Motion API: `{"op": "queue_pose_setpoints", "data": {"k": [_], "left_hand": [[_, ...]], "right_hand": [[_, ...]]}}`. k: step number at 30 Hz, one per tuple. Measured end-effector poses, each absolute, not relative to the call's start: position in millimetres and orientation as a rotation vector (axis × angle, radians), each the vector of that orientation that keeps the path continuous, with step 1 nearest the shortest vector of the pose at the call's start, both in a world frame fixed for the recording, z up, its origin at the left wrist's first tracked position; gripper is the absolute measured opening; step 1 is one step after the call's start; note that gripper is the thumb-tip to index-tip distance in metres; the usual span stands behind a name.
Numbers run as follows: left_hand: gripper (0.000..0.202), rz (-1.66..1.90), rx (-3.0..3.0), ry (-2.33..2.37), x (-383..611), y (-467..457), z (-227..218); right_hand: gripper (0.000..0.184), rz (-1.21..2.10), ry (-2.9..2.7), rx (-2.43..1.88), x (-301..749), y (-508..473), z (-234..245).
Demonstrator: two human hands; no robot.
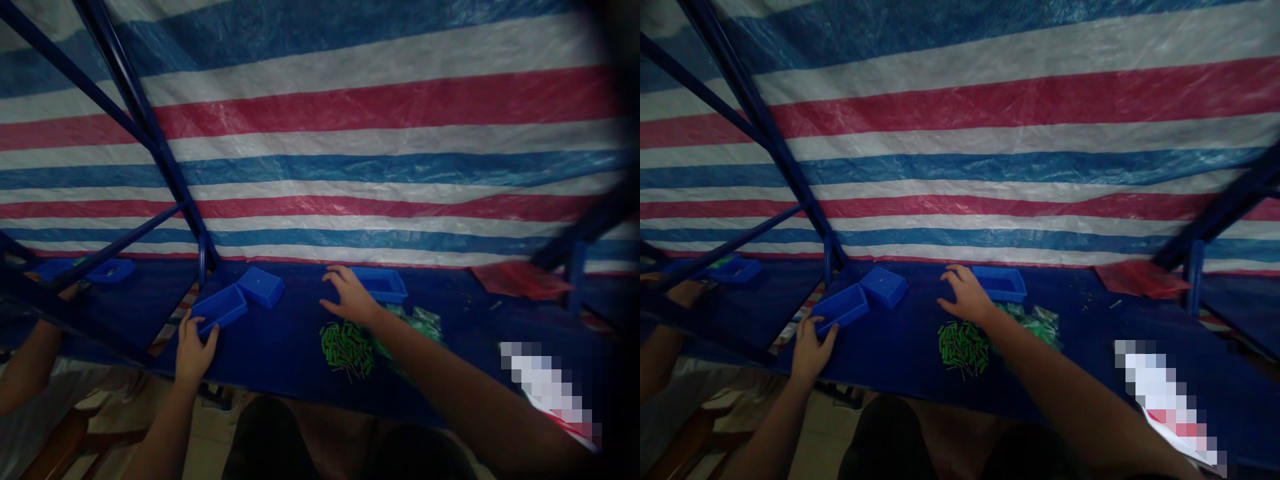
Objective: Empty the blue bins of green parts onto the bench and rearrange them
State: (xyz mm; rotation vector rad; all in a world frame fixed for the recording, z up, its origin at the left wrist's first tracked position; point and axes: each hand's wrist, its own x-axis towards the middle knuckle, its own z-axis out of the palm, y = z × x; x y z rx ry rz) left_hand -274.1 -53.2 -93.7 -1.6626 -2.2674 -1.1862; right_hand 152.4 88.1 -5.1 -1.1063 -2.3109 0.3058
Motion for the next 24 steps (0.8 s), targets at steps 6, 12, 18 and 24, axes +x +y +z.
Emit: {"op": "queue_pose_setpoints", "data": {"k": [6, 12, 18, 24], "left_hand": [[0.029, -1.176, -1.550, -2.366, -280, -52, -90], [0.027, -1.195, -1.556, -2.368, -279, -52, -87], [0.035, -1.199, -1.577, -2.376, -280, -53, -88], [0.035, -1.126, -1.665, -2.424, -283, -51, -89]], "right_hand": [[0.089, 0.528, -2.154, -1.245, 0, 96, -40], [0.072, 1.019, -1.989, -1.390, -21, 124, -47], [0.079, 1.449, -1.733, -1.592, 44, 140, -23], [0.083, 0.909, -1.653, -1.869, 126, 148, 10]]}}
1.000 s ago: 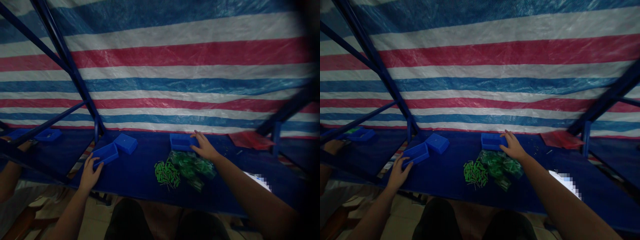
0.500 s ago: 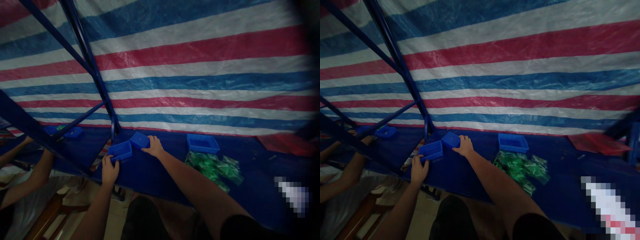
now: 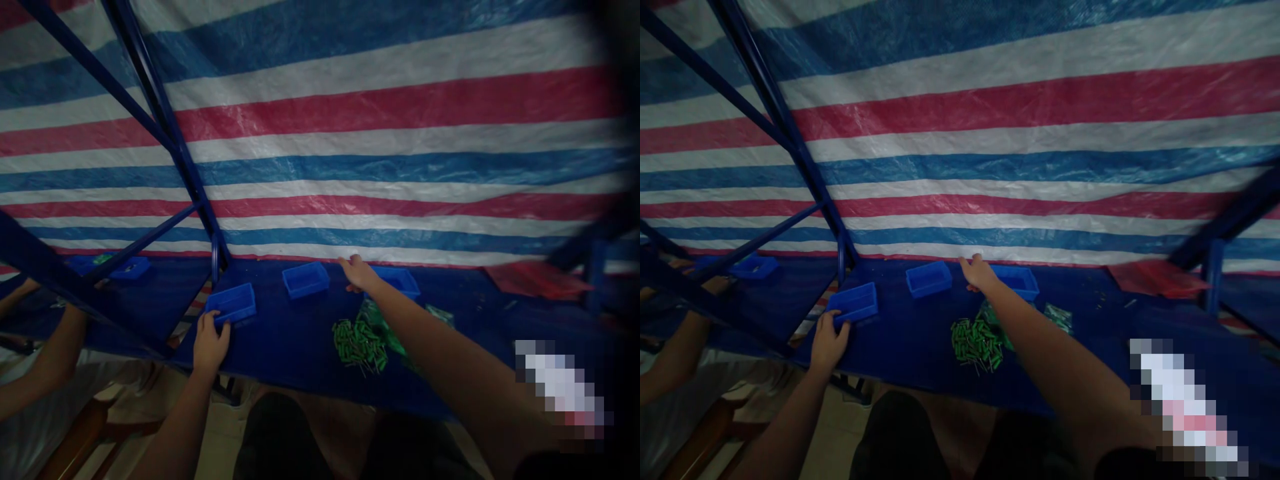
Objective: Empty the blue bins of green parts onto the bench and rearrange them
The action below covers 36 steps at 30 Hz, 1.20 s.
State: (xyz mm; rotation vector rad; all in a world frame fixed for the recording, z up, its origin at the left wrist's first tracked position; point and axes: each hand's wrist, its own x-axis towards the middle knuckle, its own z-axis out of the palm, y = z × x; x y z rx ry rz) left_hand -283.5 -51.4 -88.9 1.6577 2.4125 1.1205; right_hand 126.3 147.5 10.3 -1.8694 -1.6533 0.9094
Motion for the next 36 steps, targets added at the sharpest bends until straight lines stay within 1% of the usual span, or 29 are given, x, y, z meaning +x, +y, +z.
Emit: {"op": "queue_pose_setpoints", "data": {"k": [2, 4, 6, 8, 10, 12, 14, 16, 19, 22, 25, 26, 28, 31, 33, 36], "left_hand": [[0.042, 1.097, 1.673, 2.389, -286, -48, -90], [0.054, 1.104, 1.681, 2.362, -286, -42, -91], [0.065, 1.099, 1.672, 2.333, -277, -33, -90], [0.070, 1.043, 1.646, 2.298, -258, -22, -86], [0.074, 0.923, 1.611, 2.264, -231, -11, -79], [0.083, 0.830, 1.594, 2.300, -200, 0, -67], [0.087, 0.856, 1.627, 2.435, -173, 14, -53], [0.079, 0.842, 1.797, 2.453, -151, 30, -40], [0.063, 0.675, 2.018, 2.279, -126, 60, -27], [0.055, 0.473, 2.056, 2.114, -105, 85, -28], [0.057, 0.350, 2.143, 1.998, -86, 99, -33], [0.058, 0.336, 2.200, 1.953, -79, 101, -35], [0.057, 0.325, 2.311, 1.852, -63, 104, -35], [0.052, 0.309, 2.416, 1.743, -35, 107, -34], [0.052, 0.300, 2.461, 1.698, -16, 107, -33], [0.057, 0.296, 2.463, 1.718, 3, 106, -33]], "right_hand": [[0.071, 0.618, -1.793, -1.830, 159, 146, 14], [0.061, 0.315, -1.889, -1.849, 194, 141, 12], [0.059, 0.103, -1.917, -1.960, 229, 136, 4], [0.057, 0.004, -1.899, -2.053, 261, 132, -9], [0.056, 0.060, -1.899, -2.107, 288, 128, -23], [0.058, 0.136, -1.885, -2.131, 309, 126, -35], [0.060, 0.179, -1.836, -2.151, 325, 123, -44], [0.063, 0.181, -1.756, -2.185, 337, 120, -48], [0.065, 0.148, -1.652, -2.221, 350, 112, -49], [0.056, 0.018, -1.588, -2.208, 359, 103, -46], [0.046, -0.177, -1.580, -2.087, 363, 98, -41], [0.045, -0.206, -1.602, -2.035, 361, 98, -39], [0.044, -0.162, -1.706, -1.968, 351, 100, -34], [0.044, 0.077, -1.977, -1.999, 319, 107, -31], [0.042, 0.137, -2.050, -2.004, 289, 111, -33], [0.051, 0.199, -2.090, -2.032, 247, 118, -37]]}}
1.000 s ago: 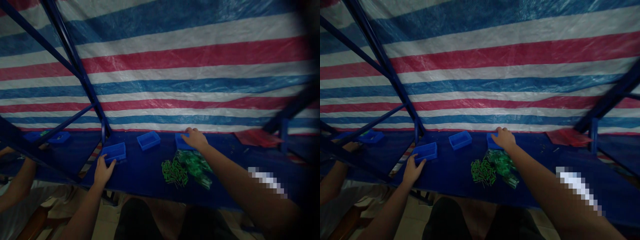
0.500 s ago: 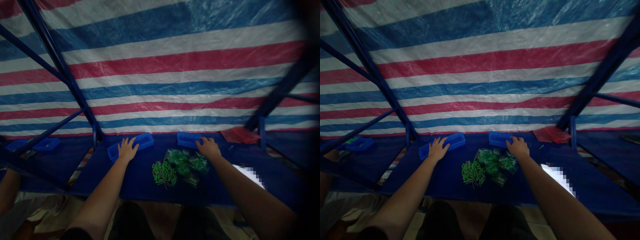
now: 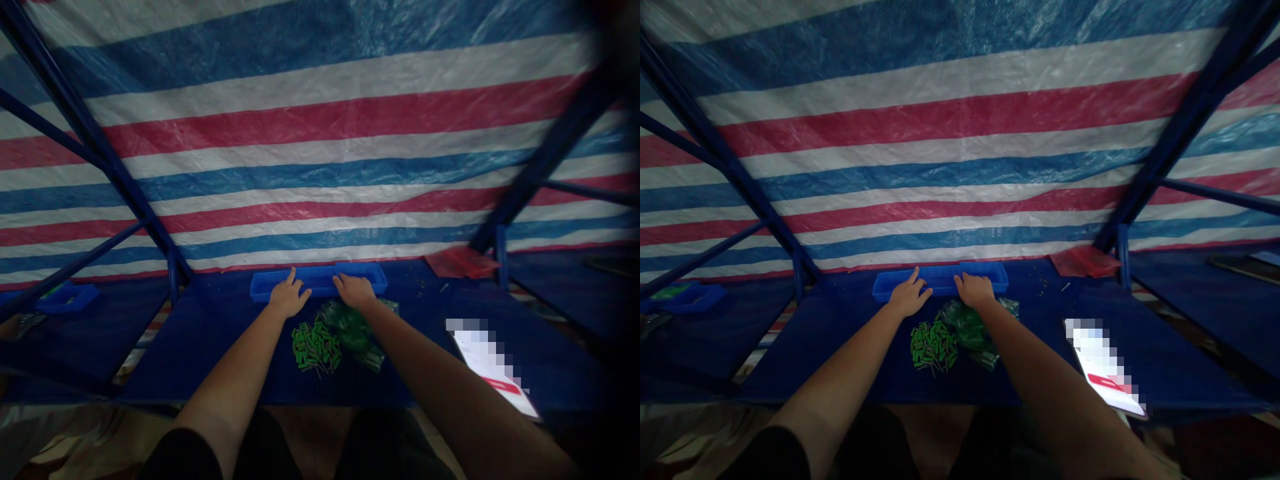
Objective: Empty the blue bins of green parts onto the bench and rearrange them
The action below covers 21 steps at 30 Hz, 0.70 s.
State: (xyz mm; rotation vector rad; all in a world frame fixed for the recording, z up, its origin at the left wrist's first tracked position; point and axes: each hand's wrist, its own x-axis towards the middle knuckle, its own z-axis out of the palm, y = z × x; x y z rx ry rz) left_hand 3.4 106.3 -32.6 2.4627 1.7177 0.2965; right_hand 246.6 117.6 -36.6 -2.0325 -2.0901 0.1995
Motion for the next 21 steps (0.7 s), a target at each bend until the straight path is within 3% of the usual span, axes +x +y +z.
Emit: {"op": "queue_pose_setpoints", "data": {"k": [15, 21], "left_hand": [[0.070, 0.198, 2.355, 1.784, 0, 126, -33], [0.060, 0.269, 2.353, 1.768, -8, 115, -33]], "right_hand": [[0.050, 0.241, -2.057, -2.210, 220, 134, -27], [0.050, 0.234, -2.033, -2.219, 211, 121, -29]]}}
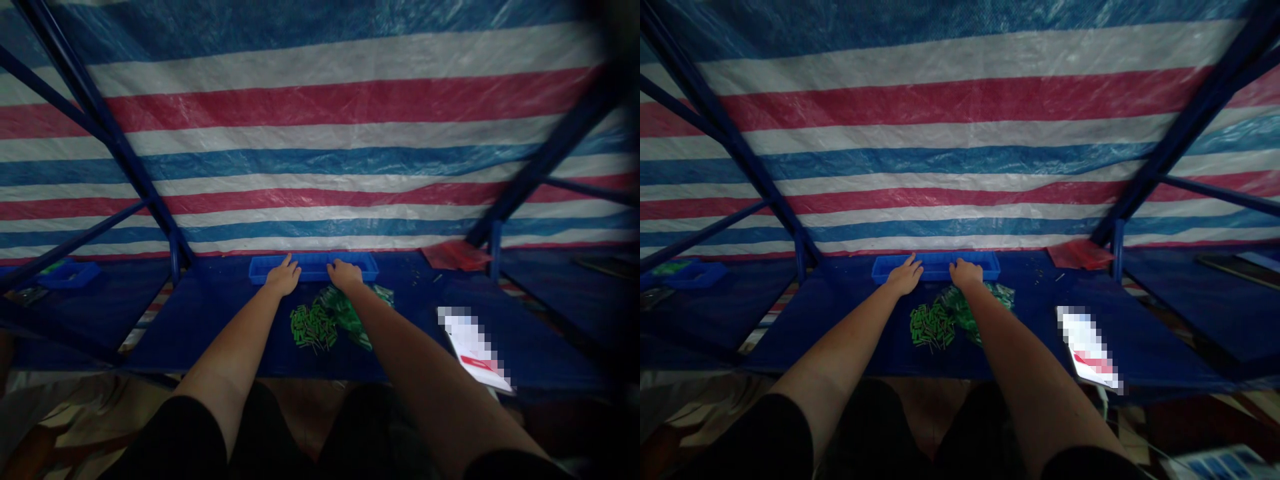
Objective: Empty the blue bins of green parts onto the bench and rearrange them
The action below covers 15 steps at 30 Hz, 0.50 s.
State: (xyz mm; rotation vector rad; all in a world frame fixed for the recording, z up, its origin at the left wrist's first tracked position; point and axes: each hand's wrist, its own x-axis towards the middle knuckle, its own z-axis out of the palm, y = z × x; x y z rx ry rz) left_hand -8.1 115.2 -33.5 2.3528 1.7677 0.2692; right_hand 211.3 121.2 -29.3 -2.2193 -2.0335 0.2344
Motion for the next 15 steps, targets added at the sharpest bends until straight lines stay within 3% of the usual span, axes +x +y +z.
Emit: {"op": "queue_pose_setpoints", "data": {"k": [15], "left_hand": [[0.065, 0.292, 2.325, 1.865, -16, 76, -33]], "right_hand": [[0.049, 0.194, -1.999, -2.132, 203, 83, -33]]}}
